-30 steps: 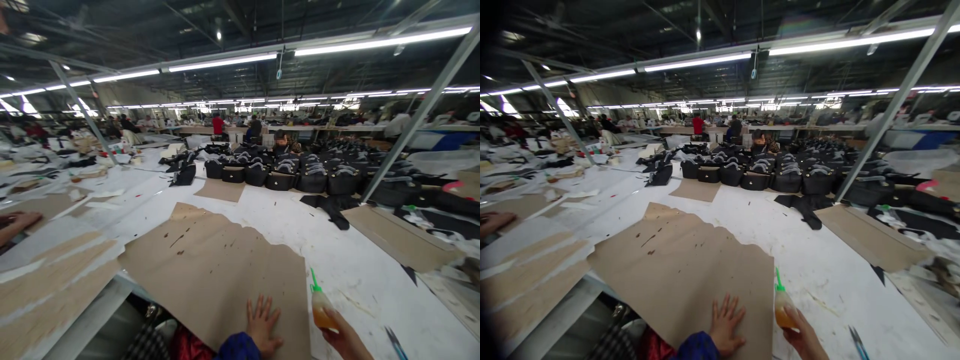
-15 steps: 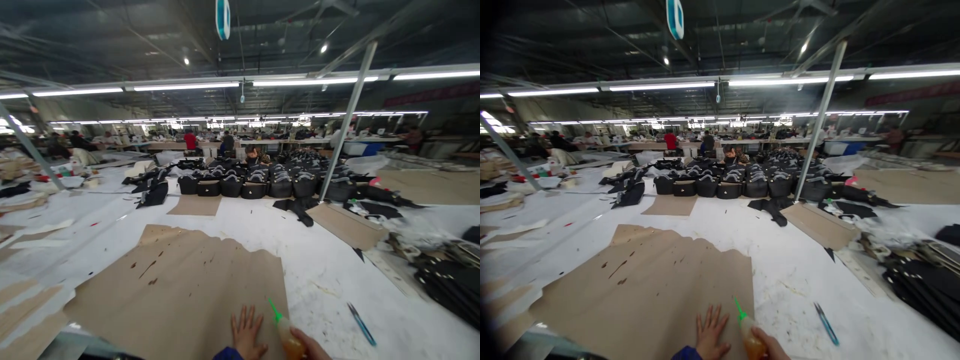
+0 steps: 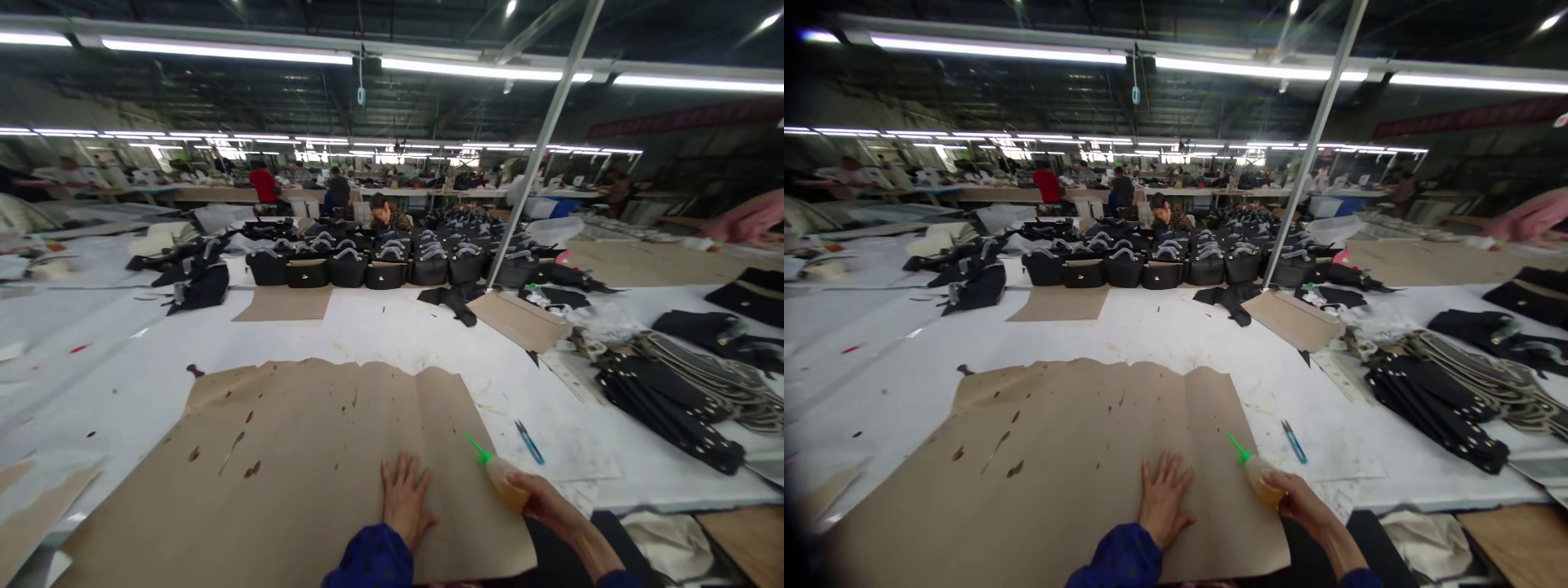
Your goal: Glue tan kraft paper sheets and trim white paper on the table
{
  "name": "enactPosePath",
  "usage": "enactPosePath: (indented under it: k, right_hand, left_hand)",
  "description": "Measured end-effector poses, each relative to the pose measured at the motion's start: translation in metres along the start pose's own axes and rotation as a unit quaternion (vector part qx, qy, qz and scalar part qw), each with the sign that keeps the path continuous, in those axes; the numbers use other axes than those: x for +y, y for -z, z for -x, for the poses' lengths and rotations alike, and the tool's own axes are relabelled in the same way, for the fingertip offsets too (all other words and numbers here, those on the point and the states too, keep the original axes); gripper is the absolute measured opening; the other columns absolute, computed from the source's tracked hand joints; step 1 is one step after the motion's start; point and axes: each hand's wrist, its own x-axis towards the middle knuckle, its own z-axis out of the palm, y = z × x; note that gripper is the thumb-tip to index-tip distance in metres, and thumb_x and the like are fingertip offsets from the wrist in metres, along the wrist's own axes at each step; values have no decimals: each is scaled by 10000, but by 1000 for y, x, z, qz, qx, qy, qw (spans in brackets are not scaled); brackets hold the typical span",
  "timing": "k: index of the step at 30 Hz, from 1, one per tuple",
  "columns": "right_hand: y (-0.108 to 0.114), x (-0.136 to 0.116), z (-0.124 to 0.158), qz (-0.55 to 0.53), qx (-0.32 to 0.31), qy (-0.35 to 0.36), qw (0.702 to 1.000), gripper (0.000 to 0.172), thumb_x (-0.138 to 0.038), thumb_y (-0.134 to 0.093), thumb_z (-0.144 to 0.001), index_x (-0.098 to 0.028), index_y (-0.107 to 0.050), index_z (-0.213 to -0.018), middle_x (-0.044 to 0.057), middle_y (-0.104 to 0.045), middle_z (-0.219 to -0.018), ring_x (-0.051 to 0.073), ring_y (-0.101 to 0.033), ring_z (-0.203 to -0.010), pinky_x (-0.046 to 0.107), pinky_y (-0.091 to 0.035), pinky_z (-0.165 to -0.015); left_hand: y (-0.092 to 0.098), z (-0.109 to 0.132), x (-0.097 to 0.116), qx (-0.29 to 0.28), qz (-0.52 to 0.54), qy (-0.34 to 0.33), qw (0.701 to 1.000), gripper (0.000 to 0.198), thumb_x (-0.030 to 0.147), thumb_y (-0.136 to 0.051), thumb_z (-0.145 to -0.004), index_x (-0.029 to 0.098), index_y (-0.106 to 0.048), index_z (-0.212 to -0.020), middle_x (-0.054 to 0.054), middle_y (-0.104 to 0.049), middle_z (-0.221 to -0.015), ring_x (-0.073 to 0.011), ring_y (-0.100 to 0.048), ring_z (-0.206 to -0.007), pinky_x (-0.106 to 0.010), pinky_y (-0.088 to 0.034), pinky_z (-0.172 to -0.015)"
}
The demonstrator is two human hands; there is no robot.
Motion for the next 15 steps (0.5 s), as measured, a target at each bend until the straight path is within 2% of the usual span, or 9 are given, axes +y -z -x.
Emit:
enactPosePath:
  k: [2,4,6,8,9,11,13,15]
  right_hand:
    - [9,-3,0,-38,6,12,999,449,-480,-742,-716,-179,-704,-1046,85,-702,-951,189,-635,-801,265,-487,-636]
    - [12,-6,0,-111,44,35,992,421,-461,-739,-729,-213,-686,-1065,70,-699,-993,191,-644,-834,270,-510,-655]
    - [9,-13,0,-191,53,35,980,403,-457,-744,-726,-218,-681,-1045,81,-696,-1025,230,-658,-915,328,-548,-768]
    - [1,-26,1,-228,22,36,973,420,-465,-737,-730,-215,-670,-1062,105,-690,-1055,281,-654,-991,426,-538,-891]
    - [-5,-35,0,-226,5,46,973,442,-464,-731,-736,-223,-655,-1098,110,-685,-1073,296,-648,-1010,468,-529,-912]
    - [-19,-55,-4,-200,8,81,976,488,-439,-743,-731,-255,-614,-1164,89,-676,-1086,281,-649,-978,478,-544,-869]
    - [-33,-75,-13,-174,46,122,976,528,-401,-775,-705,-258,-588,-1178,62,-661,-1093,240,-642,-940,408,-556,-807]
    - [-43,-91,-28,-163,83,148,972,526,-400,-793,-683,-221,-597,-1138,57,-650,-1078,204,-631,-908,328,-545,-758]
  left_hand:
    - [3,-13,-6,-27,1,21,999,928,821,-442,-702,381,-248,-1496,-60,68,-1607,-411,161,-1441,-743,206,-1014]
    - [4,-31,-12,-69,-4,28,997,1117,847,-556,-574,405,-135,-1510,-61,148,-1591,-473,213,-1398,-823,169,-939]
    - [5,-48,-14,-96,-25,-2,995,1259,822,-632,-505,372,-34,-1518,-71,152,-1589,-486,215,-1392,-844,152,-917]
    - [6,-62,-10,-101,-43,-61,992,1312,773,-665,-522,328,76,-1509,-63,158,-1587,-458,196,-1416,-838,149,-933]
    - [6,-69,-6,-100,-45,-93,990,1273,739,-653,-581,320,126,-1497,-47,163,-1586,-437,180,-1431,-843,140,-933]
    - [5,-80,2,-108,-40,-131,985,1029,621,-542,-770,356,154,-1481,13,143,-1591,-404,141,-1455,-869,110,-916]
    - [3,-90,11,-140,-44,-112,983,737,462,-402,-893,417,16,-1499,63,58,-1604,-410,101,-1462,-876,112,-911]
    - [1,-100,17,-170,-56,-69,981,575,358,-313,-932,436,-198,-1490,75,-43,-1609,-445,82,-1453,-865,144,-913]
